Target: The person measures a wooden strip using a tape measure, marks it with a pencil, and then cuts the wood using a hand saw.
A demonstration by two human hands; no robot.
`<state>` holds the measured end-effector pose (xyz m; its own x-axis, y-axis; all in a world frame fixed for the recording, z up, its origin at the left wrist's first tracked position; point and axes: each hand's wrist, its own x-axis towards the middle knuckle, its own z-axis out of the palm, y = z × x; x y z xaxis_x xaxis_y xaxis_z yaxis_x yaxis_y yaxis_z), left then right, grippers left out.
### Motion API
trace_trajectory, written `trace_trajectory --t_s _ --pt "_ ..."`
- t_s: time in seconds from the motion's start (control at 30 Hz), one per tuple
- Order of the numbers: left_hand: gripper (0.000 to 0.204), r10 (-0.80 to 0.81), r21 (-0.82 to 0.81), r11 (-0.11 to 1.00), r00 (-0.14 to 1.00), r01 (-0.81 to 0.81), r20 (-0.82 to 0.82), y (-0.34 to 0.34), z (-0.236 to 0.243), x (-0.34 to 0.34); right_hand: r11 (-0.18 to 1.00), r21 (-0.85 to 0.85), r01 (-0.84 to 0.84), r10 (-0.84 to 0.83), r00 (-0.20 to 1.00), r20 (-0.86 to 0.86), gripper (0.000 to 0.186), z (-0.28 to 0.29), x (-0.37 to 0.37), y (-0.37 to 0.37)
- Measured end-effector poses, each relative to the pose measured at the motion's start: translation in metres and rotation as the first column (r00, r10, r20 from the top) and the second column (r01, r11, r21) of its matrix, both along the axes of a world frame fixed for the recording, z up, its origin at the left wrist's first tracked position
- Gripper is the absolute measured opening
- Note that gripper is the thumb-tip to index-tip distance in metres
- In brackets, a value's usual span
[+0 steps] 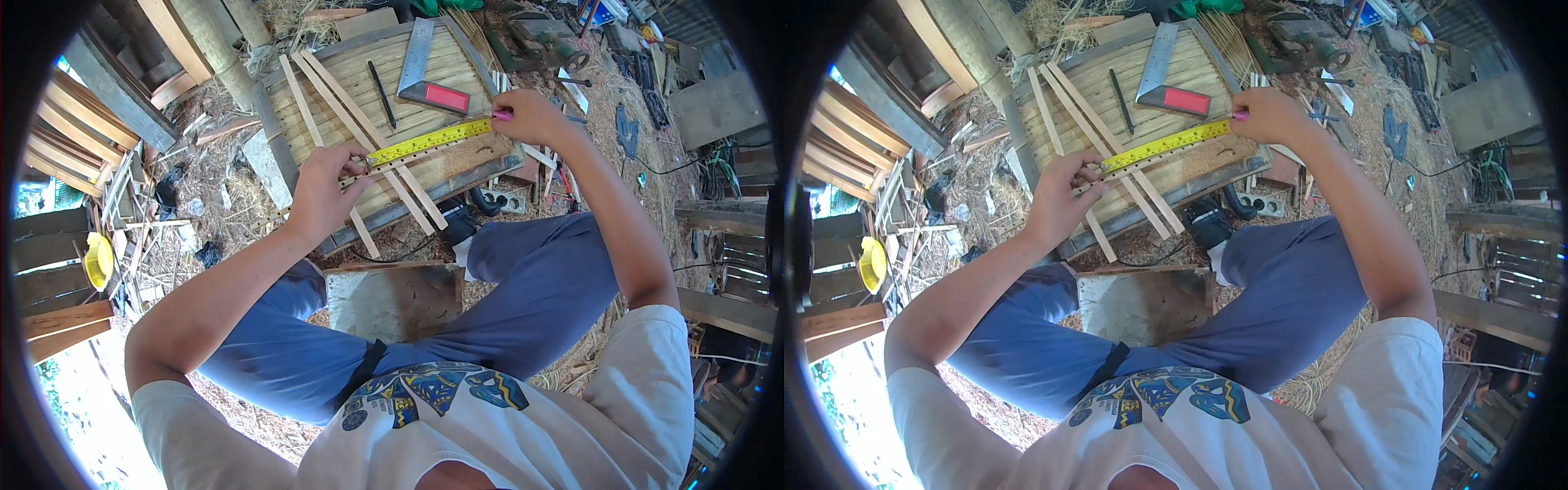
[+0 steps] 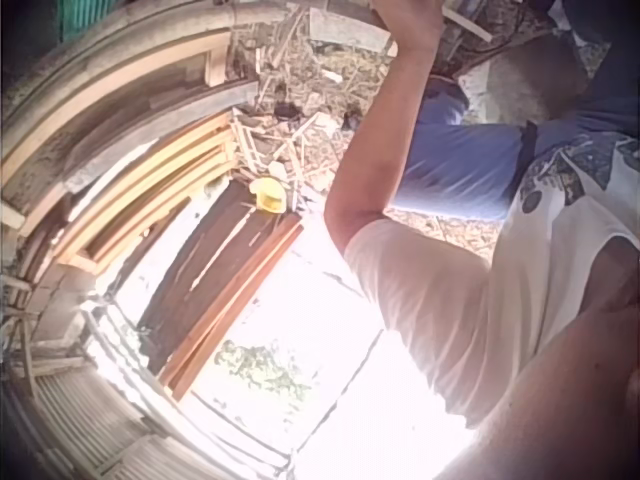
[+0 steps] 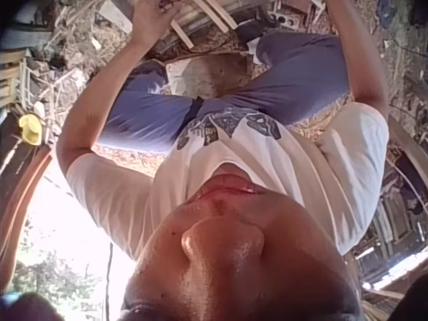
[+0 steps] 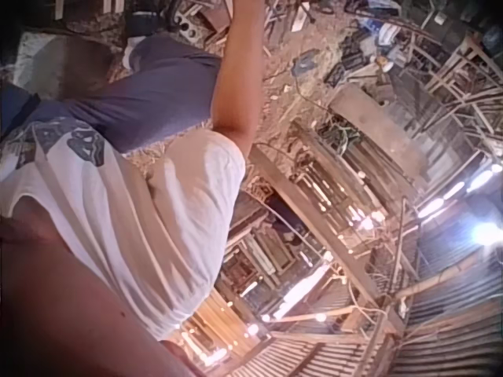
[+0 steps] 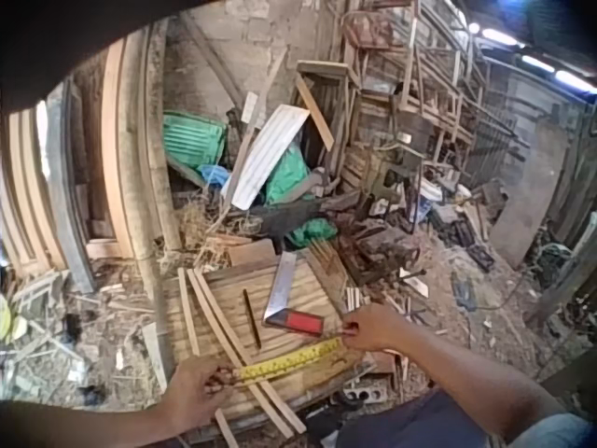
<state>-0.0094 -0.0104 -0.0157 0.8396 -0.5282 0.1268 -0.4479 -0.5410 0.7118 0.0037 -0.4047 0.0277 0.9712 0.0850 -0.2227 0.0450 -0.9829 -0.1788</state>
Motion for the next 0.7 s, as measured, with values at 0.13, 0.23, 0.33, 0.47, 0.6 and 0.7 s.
trace_trajectory --t_s 0.13,0.23,0.33,0.47,0.6,0.7 --pt "0.035 0.017 -0.076 0.997 0.999 -0.014 0.031 -0.0027 -0.0009 -0.0011 1.0 0.002 -0.009 0.009 1.0 0.002 0.032 -0.0006 0.0011 -0.0008" --pt "0.035 0.015 -0.077 0.997 0.999 -0.012 0.036 -0.0036 0.0001 -0.0012 1.0 0.002 -0.005 0.005 1.0 -0.017 0.033 0.0003 0.0012 -0.001" --pt "0.035 0.024 -0.08 0.997 1.0 -0.023 0.016 -0.0039 0.0008 -0.0019 1.0 -0.016 0.006 -0.006 1.0 -0.024 0.033 0.0009 0.0009 -0.0006" --pt "0.035 0.019 -0.08 0.997 0.999 -0.017 0.029 -0.0038 0.0023 -0.0018 0.998 0.047 -0.04 0.037 0.997 0.066 0.033 -0.0026 -0.0022 -0.0017" --pt "0.036 0.023 -0.069 0.997 1.0 -0.022 0.016 -0.0031 0.0026 -0.0021 0.998 0.043 -0.038 0.035 0.998 0.059 0.032 -0.0009 -0.002 0.0001" --pt "0.035 0.02 -0.074 0.997 0.999 -0.017 0.034 -0.0028 0.0023 -0.002 0.999 0.039 -0.032 0.03 0.998 0.049 0.032 0.0 -0.0024 0.0006"
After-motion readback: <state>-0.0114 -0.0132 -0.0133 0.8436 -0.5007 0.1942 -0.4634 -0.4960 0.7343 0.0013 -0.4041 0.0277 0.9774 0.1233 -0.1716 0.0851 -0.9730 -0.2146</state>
